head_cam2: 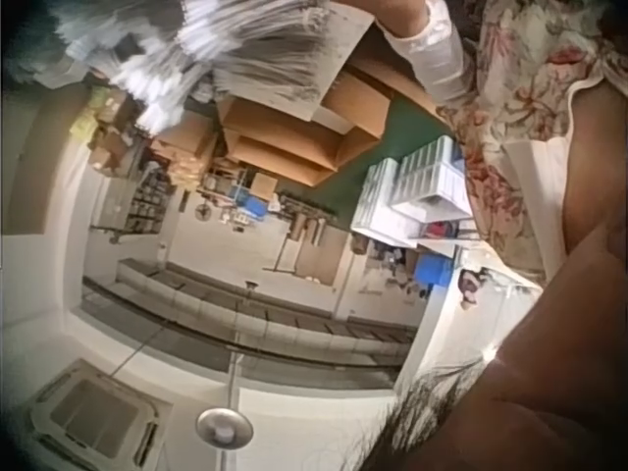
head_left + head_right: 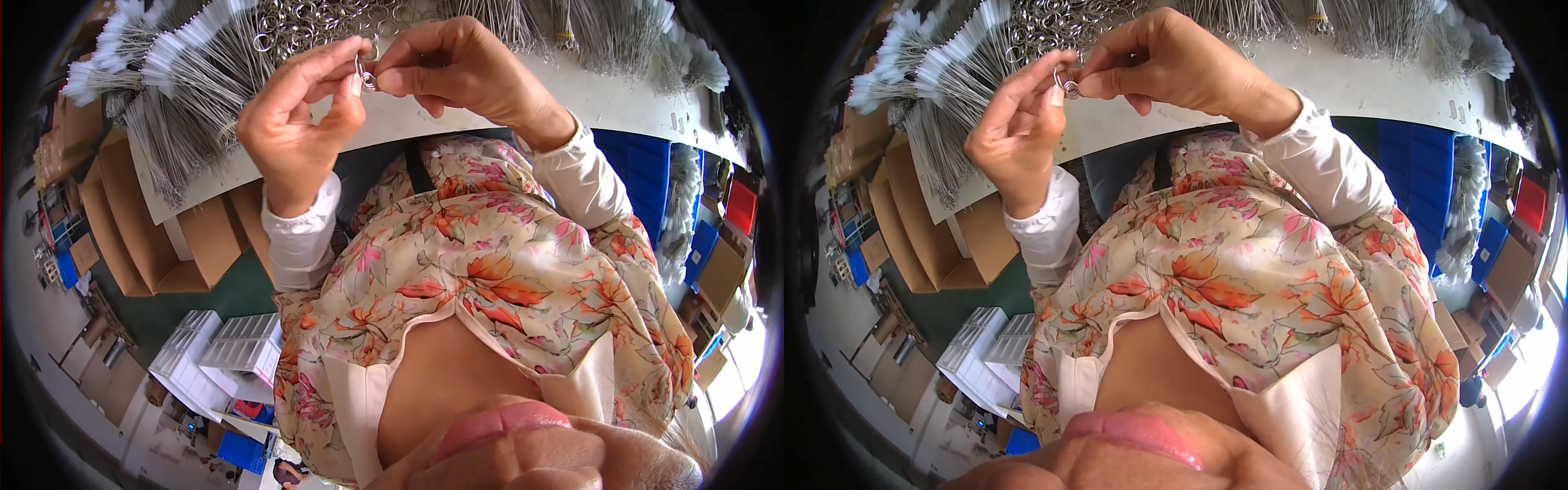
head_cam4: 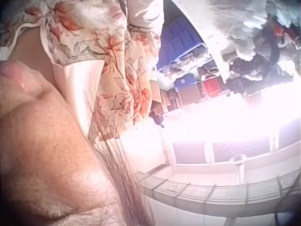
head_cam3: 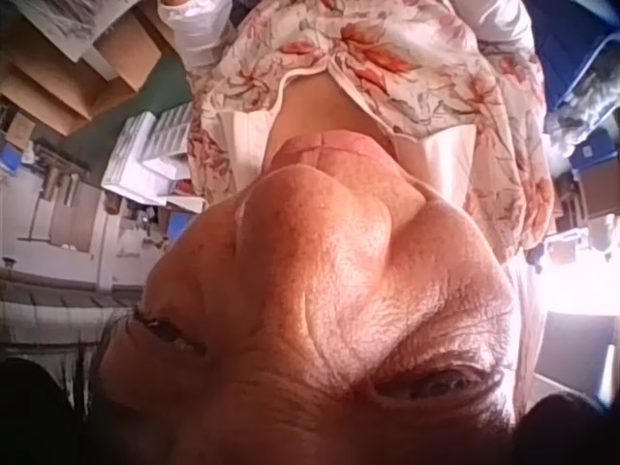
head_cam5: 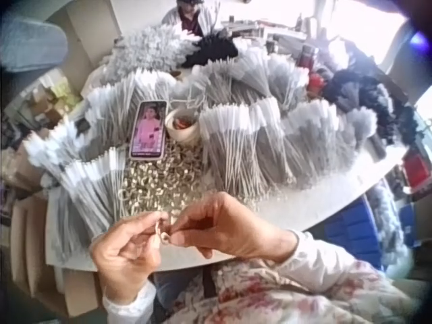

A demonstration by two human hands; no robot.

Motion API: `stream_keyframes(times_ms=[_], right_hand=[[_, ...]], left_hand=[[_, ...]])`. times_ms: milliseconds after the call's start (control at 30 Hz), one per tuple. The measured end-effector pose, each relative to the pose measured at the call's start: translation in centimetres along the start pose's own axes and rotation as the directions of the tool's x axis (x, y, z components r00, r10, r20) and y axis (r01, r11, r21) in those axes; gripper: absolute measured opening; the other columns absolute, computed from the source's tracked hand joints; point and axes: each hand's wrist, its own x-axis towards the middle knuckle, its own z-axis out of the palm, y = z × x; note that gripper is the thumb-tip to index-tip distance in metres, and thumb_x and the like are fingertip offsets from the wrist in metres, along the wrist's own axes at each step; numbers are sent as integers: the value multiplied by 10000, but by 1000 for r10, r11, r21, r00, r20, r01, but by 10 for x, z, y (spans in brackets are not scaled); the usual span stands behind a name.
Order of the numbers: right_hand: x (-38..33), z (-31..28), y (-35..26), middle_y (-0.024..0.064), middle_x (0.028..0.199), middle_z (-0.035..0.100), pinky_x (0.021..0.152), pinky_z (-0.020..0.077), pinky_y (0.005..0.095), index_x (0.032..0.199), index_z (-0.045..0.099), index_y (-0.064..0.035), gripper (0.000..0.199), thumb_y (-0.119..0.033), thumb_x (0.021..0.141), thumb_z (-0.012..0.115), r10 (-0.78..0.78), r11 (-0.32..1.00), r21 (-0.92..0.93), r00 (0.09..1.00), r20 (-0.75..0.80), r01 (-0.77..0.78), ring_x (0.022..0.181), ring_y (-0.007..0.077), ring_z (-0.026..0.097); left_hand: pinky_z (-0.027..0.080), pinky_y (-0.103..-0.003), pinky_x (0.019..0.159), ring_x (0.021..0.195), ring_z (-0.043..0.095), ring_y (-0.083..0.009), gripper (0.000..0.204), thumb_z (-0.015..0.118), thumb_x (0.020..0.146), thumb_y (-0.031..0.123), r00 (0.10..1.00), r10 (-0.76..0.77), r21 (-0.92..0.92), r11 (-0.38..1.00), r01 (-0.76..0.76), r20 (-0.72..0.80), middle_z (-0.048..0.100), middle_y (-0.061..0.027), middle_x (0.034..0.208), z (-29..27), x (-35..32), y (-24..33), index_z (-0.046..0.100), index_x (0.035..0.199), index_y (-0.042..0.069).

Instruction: The person is seen assembling small white bottle brushes by attaching them to metal ring components at a workbench in a factory setting.

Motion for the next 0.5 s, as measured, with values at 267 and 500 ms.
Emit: stream_keyframes(times_ms=[267,500], right_hand=[[10,20,82,51,745,609,564,472,264,829,661,-42,119,-63,717,694,-599,515,-783,800,-37,350,669,170,600],[25,-6,79,-20,976,627,769,494,288,876,670,-118,127,-160,764,629,-653,172,-932,745,134,318,888,166,578]], left_hand=[[507,-227,656,718,624,-96,292,679,796,121,896,-425,294,879,375,130,674,-99,842,-47,32,-34,625,1064,18],[478,-327,604,673,645,-244,286,691,754,334,927,-364,814,509,281,-92,665,-93,725,-99,57,-98,659,786,51]])
